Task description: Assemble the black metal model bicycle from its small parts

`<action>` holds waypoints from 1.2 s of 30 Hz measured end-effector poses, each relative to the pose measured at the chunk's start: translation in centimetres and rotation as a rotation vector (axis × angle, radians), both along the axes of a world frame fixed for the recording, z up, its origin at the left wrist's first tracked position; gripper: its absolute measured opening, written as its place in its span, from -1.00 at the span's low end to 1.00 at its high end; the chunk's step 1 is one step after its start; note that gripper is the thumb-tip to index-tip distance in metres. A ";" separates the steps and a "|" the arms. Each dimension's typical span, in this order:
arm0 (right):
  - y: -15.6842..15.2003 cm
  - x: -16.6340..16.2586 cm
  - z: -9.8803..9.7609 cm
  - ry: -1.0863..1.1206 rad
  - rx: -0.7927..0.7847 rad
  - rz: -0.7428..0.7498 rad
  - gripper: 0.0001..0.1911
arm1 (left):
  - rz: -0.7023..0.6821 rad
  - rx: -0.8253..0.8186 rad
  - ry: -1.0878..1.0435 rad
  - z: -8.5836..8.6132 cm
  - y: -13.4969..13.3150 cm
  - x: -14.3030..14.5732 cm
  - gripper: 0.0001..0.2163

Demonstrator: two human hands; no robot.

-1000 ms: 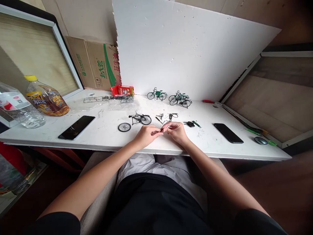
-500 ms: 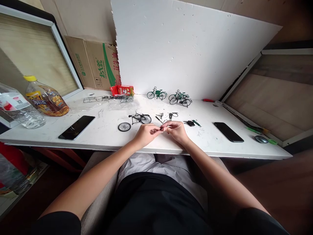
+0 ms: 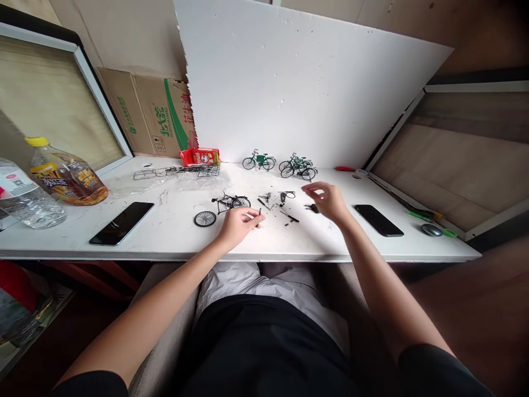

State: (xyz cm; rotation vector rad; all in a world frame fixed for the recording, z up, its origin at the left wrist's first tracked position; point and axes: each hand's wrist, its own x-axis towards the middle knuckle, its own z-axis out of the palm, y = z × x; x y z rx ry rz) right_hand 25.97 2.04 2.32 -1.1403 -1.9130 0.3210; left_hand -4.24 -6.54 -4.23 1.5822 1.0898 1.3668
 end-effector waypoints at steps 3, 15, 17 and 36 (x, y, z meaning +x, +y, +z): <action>1.6 4.3 0.2 -0.129 -0.047 -0.113 -0.67 | -0.002 -0.015 -0.017 -0.2 0.3 -0.1 -0.62; -0.3 -1.4 -3.1 -0.215 -0.272 0.197 -0.81 | 0.051 0.050 -0.049 -0.3 0.5 0.0 -0.63; -0.4 -1.6 -3.5 -0.231 -0.250 0.177 -0.85 | 0.054 0.061 -0.048 -0.3 0.5 0.0 -0.64; -2.7 -7.2 -4.7 0.450 -0.325 0.271 -0.54 | 0.052 0.054 -0.049 0.2 0.0 0.2 -0.67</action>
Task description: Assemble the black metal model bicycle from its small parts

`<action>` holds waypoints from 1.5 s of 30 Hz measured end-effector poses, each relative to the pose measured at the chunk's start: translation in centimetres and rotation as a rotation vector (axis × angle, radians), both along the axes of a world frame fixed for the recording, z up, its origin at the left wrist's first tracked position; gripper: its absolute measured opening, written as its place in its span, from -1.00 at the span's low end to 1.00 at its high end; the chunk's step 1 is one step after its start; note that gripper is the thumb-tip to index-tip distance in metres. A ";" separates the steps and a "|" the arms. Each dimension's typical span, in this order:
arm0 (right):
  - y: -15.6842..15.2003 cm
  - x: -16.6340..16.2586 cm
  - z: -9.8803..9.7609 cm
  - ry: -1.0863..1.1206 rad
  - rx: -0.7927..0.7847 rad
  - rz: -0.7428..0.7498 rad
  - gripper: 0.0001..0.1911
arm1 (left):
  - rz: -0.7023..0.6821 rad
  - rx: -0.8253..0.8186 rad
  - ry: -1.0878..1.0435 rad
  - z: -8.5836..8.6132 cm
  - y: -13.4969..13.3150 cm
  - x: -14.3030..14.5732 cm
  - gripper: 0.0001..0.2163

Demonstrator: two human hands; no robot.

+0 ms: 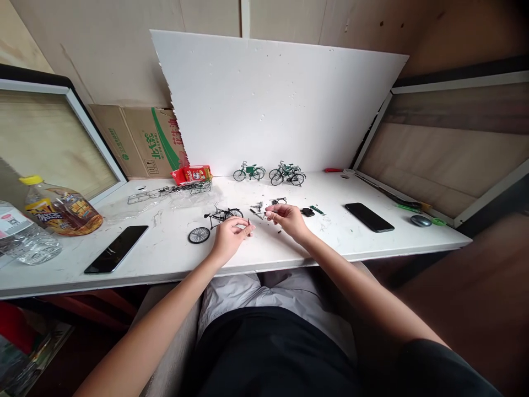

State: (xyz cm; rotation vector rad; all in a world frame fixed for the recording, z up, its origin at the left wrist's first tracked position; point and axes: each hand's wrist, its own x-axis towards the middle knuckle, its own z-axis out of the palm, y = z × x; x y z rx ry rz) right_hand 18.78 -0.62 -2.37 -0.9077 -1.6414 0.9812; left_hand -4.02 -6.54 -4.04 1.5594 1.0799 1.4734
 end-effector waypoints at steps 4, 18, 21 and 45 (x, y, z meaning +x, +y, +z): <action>-0.9 -1.5 -0.9 0.146 -0.008 -0.010 -0.56 | -0.012 -0.090 -0.008 0.3 -0.2 0.0 -0.66; -2.0 -2.0 -1.0 0.135 0.134 -0.039 -0.70 | -0.033 -0.110 0.011 0.3 -0.1 0.1 -0.64; -2.1 -2.0 -1.1 0.124 0.131 -0.043 -0.70 | -0.038 -0.104 0.011 0.2 -0.1 0.0 -0.65; -2.0 -2.0 -1.5 -0.006 0.195 -0.093 -0.59 | -0.057 -0.106 0.016 0.3 0.0 0.0 -0.61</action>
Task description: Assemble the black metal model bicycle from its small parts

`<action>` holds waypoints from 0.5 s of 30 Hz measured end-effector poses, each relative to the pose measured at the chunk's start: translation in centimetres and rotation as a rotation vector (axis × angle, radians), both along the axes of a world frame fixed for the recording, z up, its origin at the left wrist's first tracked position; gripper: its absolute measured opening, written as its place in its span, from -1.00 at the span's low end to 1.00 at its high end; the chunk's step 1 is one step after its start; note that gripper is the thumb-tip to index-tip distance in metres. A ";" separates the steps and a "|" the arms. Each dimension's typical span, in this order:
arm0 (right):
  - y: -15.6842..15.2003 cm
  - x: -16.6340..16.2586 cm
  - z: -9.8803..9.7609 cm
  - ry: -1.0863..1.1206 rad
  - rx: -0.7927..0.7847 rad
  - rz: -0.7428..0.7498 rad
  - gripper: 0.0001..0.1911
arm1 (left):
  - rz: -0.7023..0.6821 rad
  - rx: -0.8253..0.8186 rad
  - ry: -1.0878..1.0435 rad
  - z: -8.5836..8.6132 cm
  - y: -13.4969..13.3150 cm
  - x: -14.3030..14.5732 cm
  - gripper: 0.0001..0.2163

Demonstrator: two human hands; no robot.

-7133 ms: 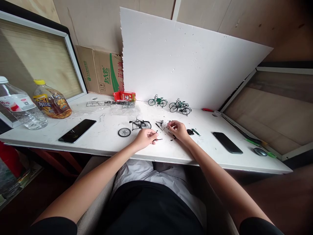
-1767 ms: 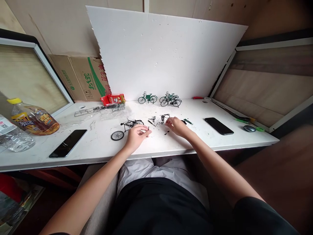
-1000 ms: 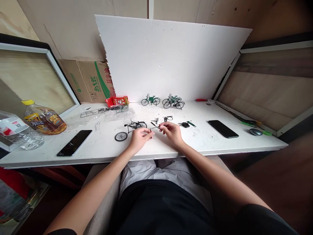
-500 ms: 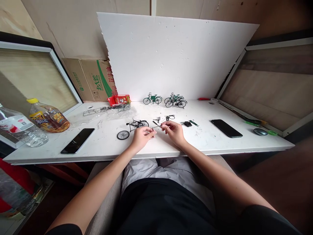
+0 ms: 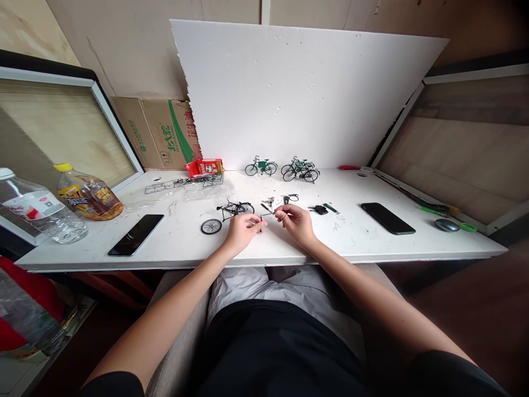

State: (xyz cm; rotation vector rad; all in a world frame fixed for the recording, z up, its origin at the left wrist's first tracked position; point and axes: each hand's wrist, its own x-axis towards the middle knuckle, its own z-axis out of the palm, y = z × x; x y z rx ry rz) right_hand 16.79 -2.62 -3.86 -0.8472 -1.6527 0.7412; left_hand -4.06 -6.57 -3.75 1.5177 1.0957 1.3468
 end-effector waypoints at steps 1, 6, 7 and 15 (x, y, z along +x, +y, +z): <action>0.0 0.0 0.0 -0.007 0.000 -0.005 -0.58 | 0.001 0.004 0.004 0.0 0.0 0.0 -0.61; -0.1 0.0 0.1 -0.030 0.020 -0.020 -0.56 | 0.012 0.012 0.035 0.1 -0.1 -0.1 -0.62; -0.1 0.0 0.1 -0.041 0.025 -0.023 -0.55 | 0.016 0.014 0.042 0.1 -0.1 -0.1 -0.63; -0.5 -0.1 0.4 -0.134 0.089 -0.043 -0.56 | 0.048 0.048 0.111 -0.2 0.1 -0.2 -0.66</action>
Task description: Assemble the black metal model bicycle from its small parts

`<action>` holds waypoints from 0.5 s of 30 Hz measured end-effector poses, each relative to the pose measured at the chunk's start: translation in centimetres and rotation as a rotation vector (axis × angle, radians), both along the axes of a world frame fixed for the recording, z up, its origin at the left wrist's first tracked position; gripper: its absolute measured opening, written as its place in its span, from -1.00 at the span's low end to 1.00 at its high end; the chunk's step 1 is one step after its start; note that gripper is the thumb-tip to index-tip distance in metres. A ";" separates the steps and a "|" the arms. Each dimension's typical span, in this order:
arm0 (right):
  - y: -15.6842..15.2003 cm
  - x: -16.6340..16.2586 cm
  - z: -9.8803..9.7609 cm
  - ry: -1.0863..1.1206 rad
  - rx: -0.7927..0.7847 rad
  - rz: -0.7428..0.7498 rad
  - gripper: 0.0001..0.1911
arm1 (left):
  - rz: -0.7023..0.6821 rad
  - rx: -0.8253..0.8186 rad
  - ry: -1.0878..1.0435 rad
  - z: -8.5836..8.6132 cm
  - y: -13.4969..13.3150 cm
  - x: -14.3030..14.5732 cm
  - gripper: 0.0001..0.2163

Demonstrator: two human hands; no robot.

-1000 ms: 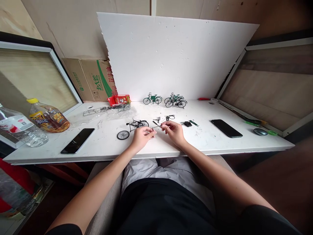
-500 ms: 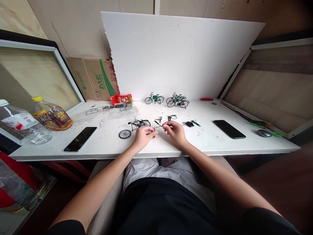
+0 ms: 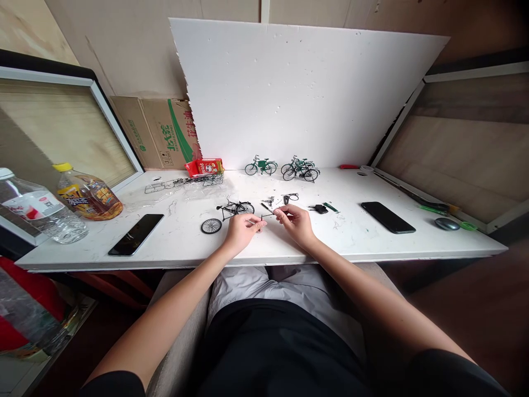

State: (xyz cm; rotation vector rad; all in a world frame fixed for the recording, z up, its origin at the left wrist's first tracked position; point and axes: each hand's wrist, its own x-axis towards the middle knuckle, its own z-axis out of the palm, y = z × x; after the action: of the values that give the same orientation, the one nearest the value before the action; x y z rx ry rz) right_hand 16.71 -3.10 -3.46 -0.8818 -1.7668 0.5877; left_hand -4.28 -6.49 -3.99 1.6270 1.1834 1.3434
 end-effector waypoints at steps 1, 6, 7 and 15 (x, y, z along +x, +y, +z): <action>-0.1 -0.1 0.0 -0.013 0.015 0.002 -0.56 | 0.000 0.006 0.004 -0.1 0.0 0.0 -0.66; -0.5 -0.3 0.0 -0.046 0.076 -0.008 -0.56 | 0.021 -0.020 -0.039 -0.1 0.1 0.1 -0.63; -0.4 -0.3 0.0 -0.036 0.073 -0.019 -0.56 | 0.027 -0.026 -0.047 0.0 0.1 0.1 -0.63; 0.0 -0.1 -0.2 0.015 0.029 -0.071 -0.54 | 0.041 -0.041 -0.079 0.2 0.1 0.1 -0.58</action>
State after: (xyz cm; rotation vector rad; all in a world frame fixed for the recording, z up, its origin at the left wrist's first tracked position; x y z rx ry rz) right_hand 16.59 -3.14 -3.66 -0.9143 -1.7186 0.5204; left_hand -4.14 -6.39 -3.75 1.5144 1.1954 1.3876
